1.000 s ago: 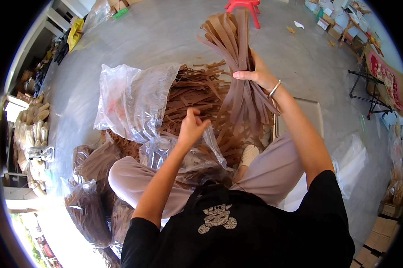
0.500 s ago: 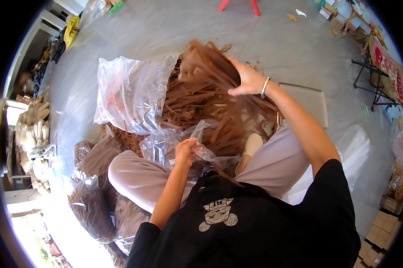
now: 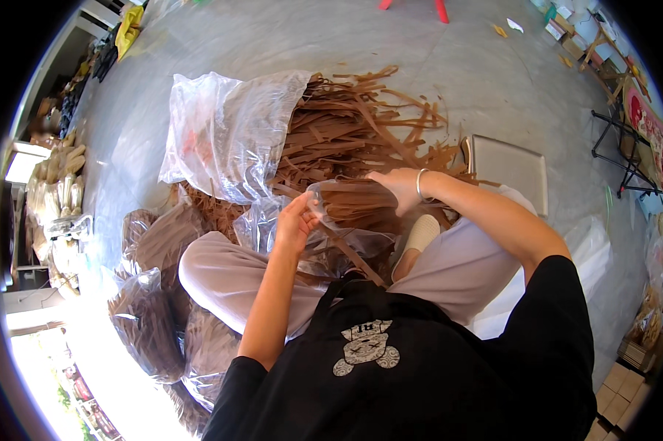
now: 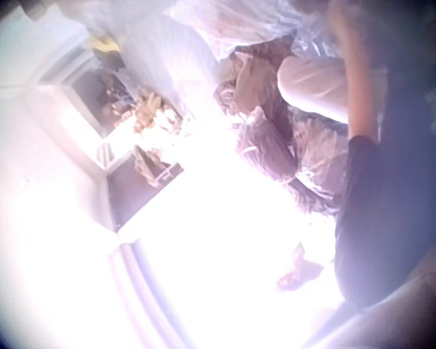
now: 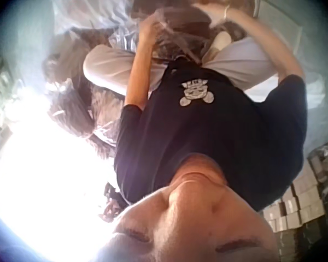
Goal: The person sits on the floor and repeatedly picks up bundles of brown dried strips from a large pile. They align the strips by hand and place them into clear plastic bags. The person continues this process of gathering, aligning, and bagging the strips throughout the video.
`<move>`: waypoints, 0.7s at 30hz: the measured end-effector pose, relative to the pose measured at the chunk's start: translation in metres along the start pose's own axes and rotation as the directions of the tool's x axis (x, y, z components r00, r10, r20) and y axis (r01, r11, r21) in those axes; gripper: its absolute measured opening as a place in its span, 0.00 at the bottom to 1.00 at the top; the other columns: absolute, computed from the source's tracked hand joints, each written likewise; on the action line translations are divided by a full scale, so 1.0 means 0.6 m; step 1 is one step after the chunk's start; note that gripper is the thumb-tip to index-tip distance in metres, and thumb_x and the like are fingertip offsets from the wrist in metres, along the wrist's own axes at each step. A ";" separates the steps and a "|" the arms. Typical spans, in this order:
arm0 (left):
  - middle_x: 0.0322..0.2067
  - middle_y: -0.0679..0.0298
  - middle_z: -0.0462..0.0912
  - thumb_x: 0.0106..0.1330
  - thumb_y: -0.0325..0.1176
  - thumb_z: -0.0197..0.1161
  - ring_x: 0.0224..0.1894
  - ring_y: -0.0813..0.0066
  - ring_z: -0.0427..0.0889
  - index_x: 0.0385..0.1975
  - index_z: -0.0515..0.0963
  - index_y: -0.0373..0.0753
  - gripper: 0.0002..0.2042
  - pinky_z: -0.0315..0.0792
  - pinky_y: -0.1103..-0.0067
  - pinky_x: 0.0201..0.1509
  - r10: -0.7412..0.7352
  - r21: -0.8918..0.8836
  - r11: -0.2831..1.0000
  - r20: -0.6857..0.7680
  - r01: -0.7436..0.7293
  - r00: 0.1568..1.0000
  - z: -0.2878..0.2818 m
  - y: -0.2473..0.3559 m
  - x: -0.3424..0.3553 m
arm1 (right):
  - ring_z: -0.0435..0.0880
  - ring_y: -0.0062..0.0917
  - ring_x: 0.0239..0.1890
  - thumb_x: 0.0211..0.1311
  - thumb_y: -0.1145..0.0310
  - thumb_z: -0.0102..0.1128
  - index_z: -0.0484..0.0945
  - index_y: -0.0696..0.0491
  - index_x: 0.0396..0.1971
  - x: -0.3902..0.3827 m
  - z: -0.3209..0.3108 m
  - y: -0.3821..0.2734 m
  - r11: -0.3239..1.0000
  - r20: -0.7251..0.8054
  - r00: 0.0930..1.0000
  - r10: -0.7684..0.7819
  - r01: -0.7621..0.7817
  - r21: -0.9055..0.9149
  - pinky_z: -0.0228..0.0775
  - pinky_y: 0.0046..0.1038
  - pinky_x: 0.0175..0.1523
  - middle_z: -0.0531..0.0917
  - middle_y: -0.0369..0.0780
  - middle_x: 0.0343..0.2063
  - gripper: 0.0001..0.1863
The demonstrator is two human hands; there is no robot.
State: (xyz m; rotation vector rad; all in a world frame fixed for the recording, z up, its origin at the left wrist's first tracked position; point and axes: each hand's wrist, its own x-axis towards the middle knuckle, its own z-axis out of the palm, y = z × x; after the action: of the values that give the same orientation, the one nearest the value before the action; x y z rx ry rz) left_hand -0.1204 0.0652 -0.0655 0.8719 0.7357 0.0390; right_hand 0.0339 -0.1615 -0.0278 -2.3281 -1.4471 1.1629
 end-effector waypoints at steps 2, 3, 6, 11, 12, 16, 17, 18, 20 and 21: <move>0.32 0.64 0.74 0.61 0.32 0.59 0.27 0.76 0.74 0.46 0.65 0.37 0.16 0.71 0.83 0.28 0.204 0.004 0.979 -0.095 -0.205 0.974 -0.021 -0.038 -0.012 | 0.77 0.45 0.40 0.33 0.67 0.71 0.49 0.54 0.61 0.012 0.001 -0.004 0.999 0.028 0.999 0.031 -0.030 -0.019 0.70 0.37 0.44 0.78 0.53 0.33 0.51; 0.33 0.63 0.74 0.60 0.32 0.60 0.28 0.76 0.74 0.47 0.64 0.37 0.17 0.72 0.83 0.28 0.210 0.102 0.976 -0.185 -0.194 0.960 -0.037 -0.066 -0.021 | 0.77 0.45 0.40 0.33 0.67 0.71 0.49 0.55 0.61 0.015 0.002 -0.004 0.998 0.041 0.998 0.050 -0.049 -0.028 0.70 0.37 0.44 0.78 0.53 0.33 0.51; 0.36 0.62 0.74 0.59 0.34 0.62 0.30 0.76 0.74 0.47 0.62 0.38 0.20 0.72 0.83 0.28 0.028 0.266 0.962 -0.320 0.061 0.947 -0.060 -0.139 -0.045 | 0.77 0.45 0.40 0.33 0.67 0.71 0.49 0.56 0.60 0.019 0.007 0.007 0.998 0.001 0.999 0.042 -0.042 -0.049 0.70 0.37 0.44 0.78 0.53 0.33 0.52; 0.29 0.63 0.75 0.58 0.35 0.63 0.24 0.76 0.75 0.39 0.66 0.38 0.15 0.70 0.83 0.23 -0.349 0.209 0.896 -0.211 0.391 0.913 -0.038 -0.197 -0.028 | 0.77 0.45 0.41 0.32 0.67 0.71 0.49 0.56 0.60 0.028 -0.002 -0.014 1.000 -0.027 1.000 0.017 -0.017 -0.001 0.69 0.36 0.46 0.79 0.53 0.34 0.52; 0.27 0.63 0.76 0.59 0.34 0.62 0.23 0.75 0.76 0.38 0.67 0.37 0.13 0.70 0.83 0.23 -0.403 0.194 0.886 -0.131 0.422 0.906 -0.039 -0.201 -0.016 | 0.77 0.45 0.41 0.31 0.67 0.71 0.49 0.56 0.60 0.028 -0.005 -0.015 1.000 -0.040 0.999 0.008 -0.009 -0.010 0.69 0.36 0.46 0.79 0.53 0.34 0.52; 0.26 0.62 0.76 0.63 0.31 0.56 0.23 0.74 0.77 0.35 0.68 0.36 0.07 0.70 0.84 0.24 -0.296 0.134 0.947 0.010 0.292 0.955 -0.039 -0.196 -0.023 | 0.78 0.44 0.38 0.30 0.70 0.69 0.49 0.58 0.59 0.022 -0.022 0.005 0.999 -0.154 0.987 -0.046 0.044 -0.017 0.70 0.36 0.44 0.78 0.53 0.34 0.51; 0.26 0.62 0.76 0.64 0.30 0.55 0.24 0.74 0.77 0.37 0.68 0.35 0.07 0.70 0.84 0.25 -0.272 0.132 0.955 0.025 0.267 0.962 -0.030 -0.179 -0.052 | 0.78 0.44 0.38 0.30 0.70 0.69 0.49 0.58 0.59 0.014 -0.035 0.020 1.000 -0.184 0.982 -0.030 0.031 0.002 0.71 0.36 0.44 0.78 0.53 0.34 0.51; 0.26 0.62 0.75 0.65 0.28 0.53 0.24 0.75 0.77 0.38 0.67 0.35 0.06 0.70 0.84 0.25 -0.251 0.134 0.961 0.037 0.244 0.967 -0.021 -0.154 -0.087 | 0.78 0.45 0.38 0.30 0.70 0.69 0.49 0.58 0.59 0.001 -0.047 0.025 0.999 -0.214 0.977 -0.014 0.020 0.027 0.71 0.36 0.44 0.78 0.53 0.35 0.51; 0.27 0.61 0.75 0.67 0.28 0.50 0.25 0.75 0.78 0.41 0.64 0.35 0.07 0.71 0.84 0.26 -0.038 0.190 0.981 0.033 0.031 0.999 -0.031 -0.119 -0.140 | 0.77 0.43 0.42 0.30 0.69 0.69 0.50 0.59 0.59 -0.028 -0.088 0.011 0.990 -0.301 0.954 0.000 0.043 0.136 0.70 0.36 0.48 0.77 0.54 0.39 0.51; 0.27 0.61 0.75 0.67 0.28 0.48 0.25 0.75 0.78 0.43 0.63 0.35 0.08 0.71 0.83 0.26 0.067 0.215 0.974 0.041 -0.075 0.997 -0.030 -0.103 -0.157 | 0.76 0.42 0.45 0.30 0.68 0.69 0.51 0.60 0.59 -0.040 -0.100 0.014 0.978 -0.377 0.925 -0.040 0.113 0.175 0.69 0.35 0.51 0.76 0.55 0.42 0.51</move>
State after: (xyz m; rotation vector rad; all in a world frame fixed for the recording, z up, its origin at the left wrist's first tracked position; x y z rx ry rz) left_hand -0.2184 0.0065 -0.0631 1.1042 0.6857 0.0080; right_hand 0.0756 -0.1704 0.0215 -2.1841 -1.2172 0.7479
